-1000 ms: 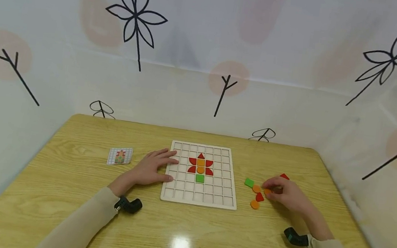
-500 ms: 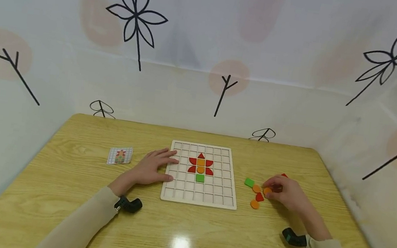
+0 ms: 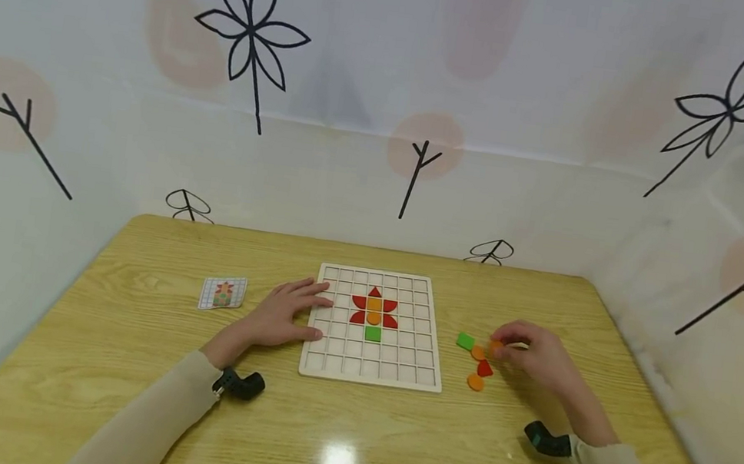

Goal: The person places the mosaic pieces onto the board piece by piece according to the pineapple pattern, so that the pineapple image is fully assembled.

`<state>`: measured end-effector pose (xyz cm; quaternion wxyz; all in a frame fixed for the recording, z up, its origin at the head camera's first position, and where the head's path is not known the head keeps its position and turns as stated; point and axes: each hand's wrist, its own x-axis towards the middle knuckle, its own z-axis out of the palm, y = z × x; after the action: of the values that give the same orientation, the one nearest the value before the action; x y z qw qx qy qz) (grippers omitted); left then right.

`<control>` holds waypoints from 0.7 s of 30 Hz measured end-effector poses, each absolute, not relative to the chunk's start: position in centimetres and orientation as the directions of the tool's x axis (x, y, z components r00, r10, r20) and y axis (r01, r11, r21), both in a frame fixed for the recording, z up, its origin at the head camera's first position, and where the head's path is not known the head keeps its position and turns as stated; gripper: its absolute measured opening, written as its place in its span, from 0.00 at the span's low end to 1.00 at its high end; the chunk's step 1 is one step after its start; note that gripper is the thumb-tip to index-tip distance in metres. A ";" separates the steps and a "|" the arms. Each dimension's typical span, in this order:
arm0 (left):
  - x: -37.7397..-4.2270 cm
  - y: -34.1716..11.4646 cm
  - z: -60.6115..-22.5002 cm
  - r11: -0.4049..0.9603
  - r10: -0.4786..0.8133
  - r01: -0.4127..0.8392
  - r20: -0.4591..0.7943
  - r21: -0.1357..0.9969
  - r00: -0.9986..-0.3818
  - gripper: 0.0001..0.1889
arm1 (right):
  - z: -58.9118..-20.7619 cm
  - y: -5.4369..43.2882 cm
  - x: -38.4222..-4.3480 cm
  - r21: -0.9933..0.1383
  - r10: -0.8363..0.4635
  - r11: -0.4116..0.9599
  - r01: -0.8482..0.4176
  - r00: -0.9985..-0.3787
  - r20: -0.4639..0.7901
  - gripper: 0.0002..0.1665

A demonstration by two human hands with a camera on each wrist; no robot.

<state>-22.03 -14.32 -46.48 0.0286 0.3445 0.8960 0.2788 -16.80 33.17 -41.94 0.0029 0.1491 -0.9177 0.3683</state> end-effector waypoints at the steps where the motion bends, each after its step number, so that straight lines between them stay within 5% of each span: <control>1: -22.0 -14.3 -46.5 0.608 0.633 0.600 0.139 0.519 -0.762 0.31 | -42.1 32.9 -16.8 -0.673 -0.269 0.683 -0.283 -0.955 0.128 0.10; 21: -21.9 -14.2 -46.3 0.597 0.630 0.599 0.150 0.533 -0.762 0.30 | -43.0 23.3 -17.4 -0.818 -0.247 0.528 -0.227 -0.963 0.108 0.10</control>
<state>-21.90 -14.22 -46.35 0.0271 0.3440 0.8933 0.2880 -17.40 23.31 -43.03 -0.0106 0.1357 -0.8741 0.4663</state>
